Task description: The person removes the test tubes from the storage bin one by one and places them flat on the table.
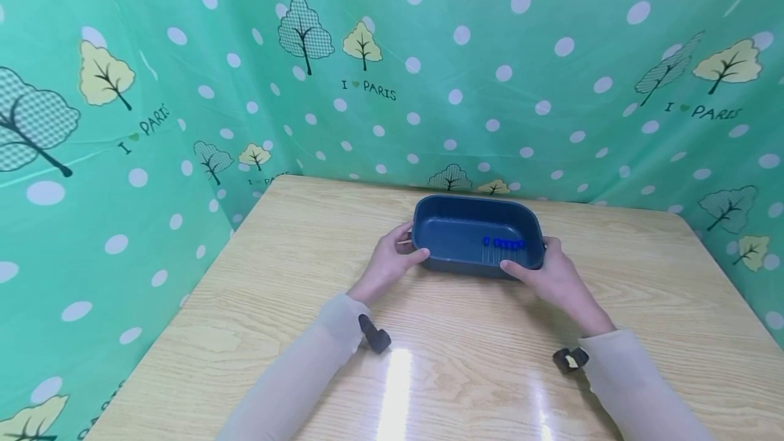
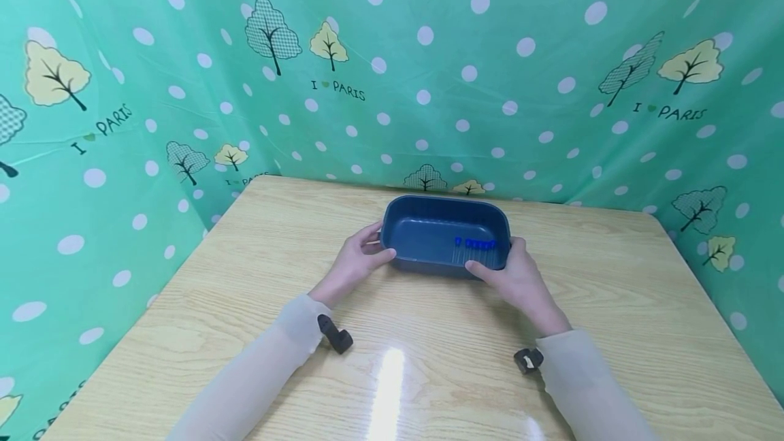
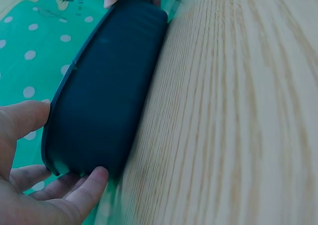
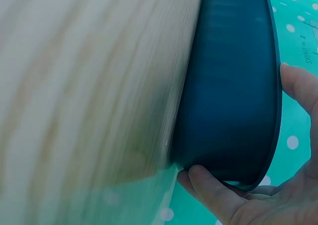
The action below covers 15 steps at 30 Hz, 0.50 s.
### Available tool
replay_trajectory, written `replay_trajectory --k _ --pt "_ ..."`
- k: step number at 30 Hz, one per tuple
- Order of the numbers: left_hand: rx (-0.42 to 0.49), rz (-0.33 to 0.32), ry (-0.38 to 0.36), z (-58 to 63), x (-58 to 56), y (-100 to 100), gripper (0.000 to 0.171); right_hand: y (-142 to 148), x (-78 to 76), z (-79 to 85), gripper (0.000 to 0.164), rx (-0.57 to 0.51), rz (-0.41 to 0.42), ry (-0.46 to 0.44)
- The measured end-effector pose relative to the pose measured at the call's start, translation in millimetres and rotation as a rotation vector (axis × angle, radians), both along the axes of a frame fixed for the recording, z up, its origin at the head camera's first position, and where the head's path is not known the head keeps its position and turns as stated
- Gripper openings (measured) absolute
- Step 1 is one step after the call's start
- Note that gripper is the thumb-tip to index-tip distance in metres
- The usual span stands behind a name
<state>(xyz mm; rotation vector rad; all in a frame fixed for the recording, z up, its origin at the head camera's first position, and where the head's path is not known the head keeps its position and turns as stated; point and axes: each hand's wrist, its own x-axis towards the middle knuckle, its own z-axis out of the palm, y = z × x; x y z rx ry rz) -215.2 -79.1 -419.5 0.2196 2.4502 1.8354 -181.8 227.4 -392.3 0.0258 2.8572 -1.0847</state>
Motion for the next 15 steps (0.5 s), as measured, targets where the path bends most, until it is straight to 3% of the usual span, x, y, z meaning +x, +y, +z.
replay_trajectory --k 15 --pt "-0.004 0.008 -0.005 -3.4 -1.6 -4.2 0.071 -4.1 -0.1 -0.7 0.121 -0.002 0.000 -0.005"
